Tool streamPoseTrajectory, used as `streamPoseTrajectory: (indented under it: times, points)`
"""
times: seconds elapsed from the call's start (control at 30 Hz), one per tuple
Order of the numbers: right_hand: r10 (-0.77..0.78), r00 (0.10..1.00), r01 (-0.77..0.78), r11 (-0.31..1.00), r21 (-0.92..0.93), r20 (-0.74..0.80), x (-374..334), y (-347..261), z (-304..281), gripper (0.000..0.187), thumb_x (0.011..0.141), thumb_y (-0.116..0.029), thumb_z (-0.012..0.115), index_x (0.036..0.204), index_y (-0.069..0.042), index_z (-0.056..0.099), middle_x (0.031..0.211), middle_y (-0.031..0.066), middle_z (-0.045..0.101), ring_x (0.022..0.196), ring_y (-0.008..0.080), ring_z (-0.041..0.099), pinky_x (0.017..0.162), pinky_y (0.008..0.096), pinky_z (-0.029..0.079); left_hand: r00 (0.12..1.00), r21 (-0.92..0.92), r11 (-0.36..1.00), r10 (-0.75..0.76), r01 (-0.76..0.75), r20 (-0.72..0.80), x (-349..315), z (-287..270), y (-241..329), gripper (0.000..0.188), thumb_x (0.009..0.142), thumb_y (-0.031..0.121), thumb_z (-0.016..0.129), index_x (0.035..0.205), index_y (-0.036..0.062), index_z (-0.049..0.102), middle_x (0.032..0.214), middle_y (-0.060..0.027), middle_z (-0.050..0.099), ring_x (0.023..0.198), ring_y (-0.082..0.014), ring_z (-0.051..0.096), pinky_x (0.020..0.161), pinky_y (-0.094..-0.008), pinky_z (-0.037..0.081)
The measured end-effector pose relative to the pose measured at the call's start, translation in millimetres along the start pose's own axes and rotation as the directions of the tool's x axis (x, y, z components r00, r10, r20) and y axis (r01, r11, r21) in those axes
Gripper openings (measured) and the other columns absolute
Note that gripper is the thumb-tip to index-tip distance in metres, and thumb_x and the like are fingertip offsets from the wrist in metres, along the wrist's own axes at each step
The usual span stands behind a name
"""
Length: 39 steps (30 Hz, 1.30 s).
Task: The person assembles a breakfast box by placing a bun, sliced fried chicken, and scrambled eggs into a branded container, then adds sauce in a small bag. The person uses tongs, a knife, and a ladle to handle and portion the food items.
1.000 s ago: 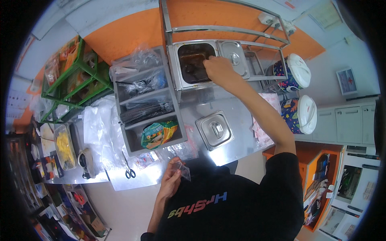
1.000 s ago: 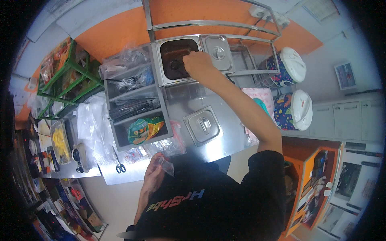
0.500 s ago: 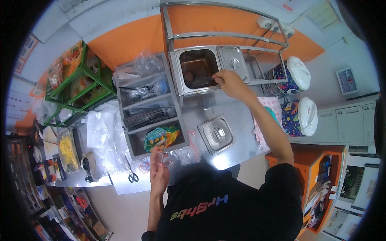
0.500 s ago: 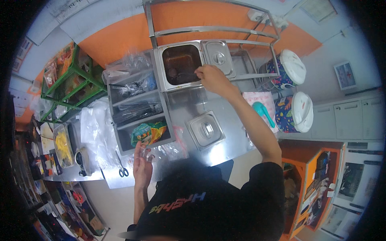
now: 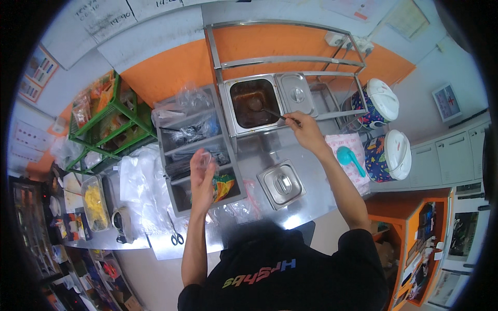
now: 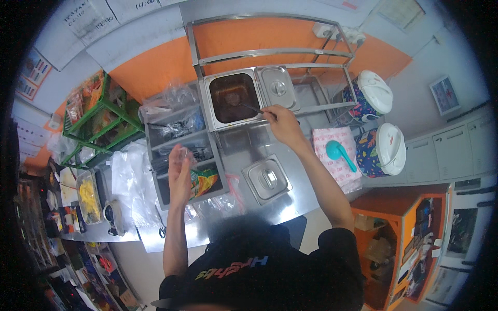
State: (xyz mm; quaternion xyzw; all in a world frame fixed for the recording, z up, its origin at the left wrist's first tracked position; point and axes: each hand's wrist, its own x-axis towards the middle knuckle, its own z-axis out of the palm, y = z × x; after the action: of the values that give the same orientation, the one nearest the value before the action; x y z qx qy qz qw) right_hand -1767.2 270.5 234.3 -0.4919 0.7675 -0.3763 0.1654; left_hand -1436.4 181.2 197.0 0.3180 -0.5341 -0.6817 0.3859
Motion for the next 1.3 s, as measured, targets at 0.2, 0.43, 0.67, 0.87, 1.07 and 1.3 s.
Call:
streamPoseTrajectory:
  times: [0.2,0.43,0.67,0.87,1.07,1.3]
  points:
    - [-0.035,0.999,0.036,0.999,0.017,-0.038,0.5,1.4,-7.0,0.024,0.099,-0.016,0.066,0.117,0.000,0.072,0.100,0.0111,0.072,0.088,0.0208,0.066,0.078,0.0329,0.049,0.983,0.416,0.899,0.073,-0.137,0.167,63.3,23.3,26.8,0.058,0.108,0.030,0.055,0.152,0.0033,0.029,0.138,-0.0178,0.043,0.129,-0.0238,0.045,0.110,-0.0370,0.037]
    - [0.001,1.000,0.000,0.998,0.055,-0.027,-2.3,-0.9,-7.6,0.025,0.098,-0.016,0.066,0.117,0.000,0.072,0.100,0.0123,0.071,0.088,0.0223,0.066,0.078,0.0340,0.049,0.961,0.383,0.906,0.080,-0.181,0.266,81.3,42.7,44.6,0.065,0.107,0.032,0.057,0.156,0.0054,0.026,0.139,-0.0157,0.042,0.133,-0.0246,0.040,0.115,-0.0383,0.032]
    - [0.025,1.000,-0.025,0.997,-0.079,-0.003,-27.1,19.1,-17.5,0.023,0.098,-0.013,0.066,0.115,0.001,0.072,0.099,0.0139,0.069,0.087,0.0265,0.066,0.078,0.0359,0.051,0.960,0.180,0.977,0.066,-0.118,0.271,79.8,33.2,30.3,0.074,0.102,0.026,0.064,0.159,0.0061,0.023,0.142,-0.0148,0.040,0.131,-0.0228,0.039,0.111,-0.0350,0.033]
    - [0.044,0.999,-0.045,0.994,-0.097,-0.016,-47.8,20.0,-32.4,0.022,0.097,-0.011,0.065,0.115,0.001,0.071,0.098,0.0154,0.068,0.085,0.0293,0.066,0.076,0.0377,0.051,0.966,0.100,0.995,-0.026,0.000,0.258,67.6,20.3,23.8,0.070,0.103,0.025,0.062,0.160,0.0131,0.024,0.139,-0.0110,0.037,0.120,-0.0192,0.039,0.111,-0.0356,0.031]
    - [0.076,0.997,-0.074,0.992,-0.100,0.008,-48.4,-0.4,-55.8,0.022,0.096,-0.010,0.064,0.113,0.000,0.073,0.105,0.0204,0.070,0.088,0.0350,0.067,0.080,0.0412,0.051,0.972,0.163,0.985,0.017,-0.056,0.233,59.4,19.9,24.3,0.068,0.102,0.022,0.063,0.159,0.0115,0.027,0.140,-0.0100,0.039,0.125,-0.0189,0.040,0.110,-0.0350,0.033]
    - [-0.035,0.999,0.033,0.997,-0.067,-0.016,-32.2,-11.1,-59.2,0.022,0.098,-0.011,0.065,0.115,0.001,0.071,0.097,0.0142,0.068,0.086,0.0260,0.065,0.076,0.0352,0.049,0.985,-0.015,0.997,0.073,-0.071,0.159,66.2,28.1,22.9,0.062,0.098,0.010,0.069,0.153,0.0037,0.040,0.134,-0.0067,0.051,0.122,-0.0161,0.049,0.105,-0.0308,0.040]
